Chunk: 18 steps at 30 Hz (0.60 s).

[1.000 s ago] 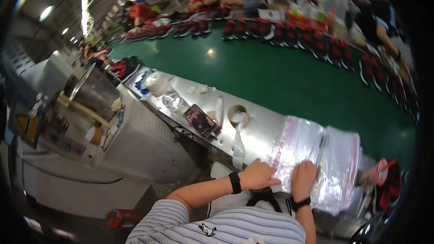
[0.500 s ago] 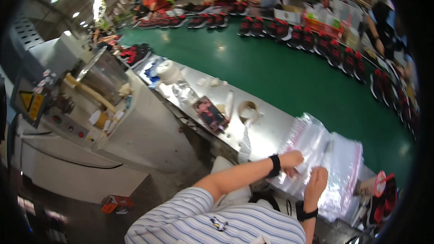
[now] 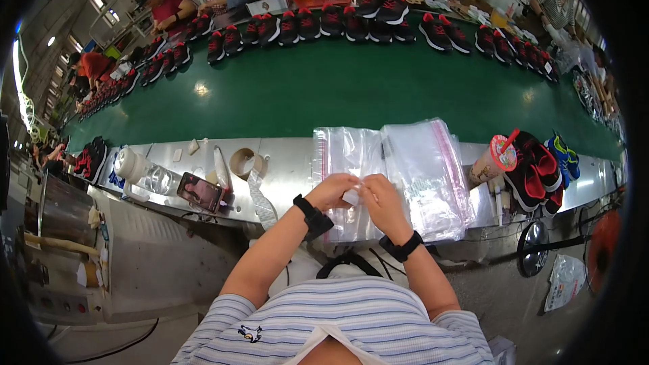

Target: The recorder attaches size and brand labels to finished shoes on a factory production line.

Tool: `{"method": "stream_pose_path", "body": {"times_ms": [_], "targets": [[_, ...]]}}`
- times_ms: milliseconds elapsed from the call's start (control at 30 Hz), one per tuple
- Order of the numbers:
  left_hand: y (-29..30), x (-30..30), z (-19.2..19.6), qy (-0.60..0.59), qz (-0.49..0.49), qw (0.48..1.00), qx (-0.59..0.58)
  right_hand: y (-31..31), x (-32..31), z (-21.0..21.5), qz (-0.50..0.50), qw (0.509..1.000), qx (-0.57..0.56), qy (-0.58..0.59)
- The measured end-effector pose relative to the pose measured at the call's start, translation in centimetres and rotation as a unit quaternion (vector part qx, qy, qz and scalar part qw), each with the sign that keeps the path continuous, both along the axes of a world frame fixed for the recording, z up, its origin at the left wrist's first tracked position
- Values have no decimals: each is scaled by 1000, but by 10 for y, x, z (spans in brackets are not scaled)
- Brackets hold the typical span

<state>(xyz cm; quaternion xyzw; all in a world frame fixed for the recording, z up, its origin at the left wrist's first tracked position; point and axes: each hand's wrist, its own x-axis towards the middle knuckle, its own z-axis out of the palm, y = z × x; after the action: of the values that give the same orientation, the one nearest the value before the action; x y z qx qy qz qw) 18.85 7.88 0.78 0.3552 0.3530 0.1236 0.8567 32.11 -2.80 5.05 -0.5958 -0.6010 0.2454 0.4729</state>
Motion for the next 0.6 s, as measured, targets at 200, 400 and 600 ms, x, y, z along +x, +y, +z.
{"method": "stream_pose_path", "body": {"times_ms": [200, 400, 600], "targets": [[-7, -24, 21, -41, 40, 995, -87, -14, -22, 13, 63, 977, 14, -203], [-67, -56, 35, 72, 169, 914, 362, -1, -25, -22, 38, 940, 47, -337], [-76, -56, -15, 58, 169, 970, 165, 5, 32, 18, -185, 944, -60, 266]]}}
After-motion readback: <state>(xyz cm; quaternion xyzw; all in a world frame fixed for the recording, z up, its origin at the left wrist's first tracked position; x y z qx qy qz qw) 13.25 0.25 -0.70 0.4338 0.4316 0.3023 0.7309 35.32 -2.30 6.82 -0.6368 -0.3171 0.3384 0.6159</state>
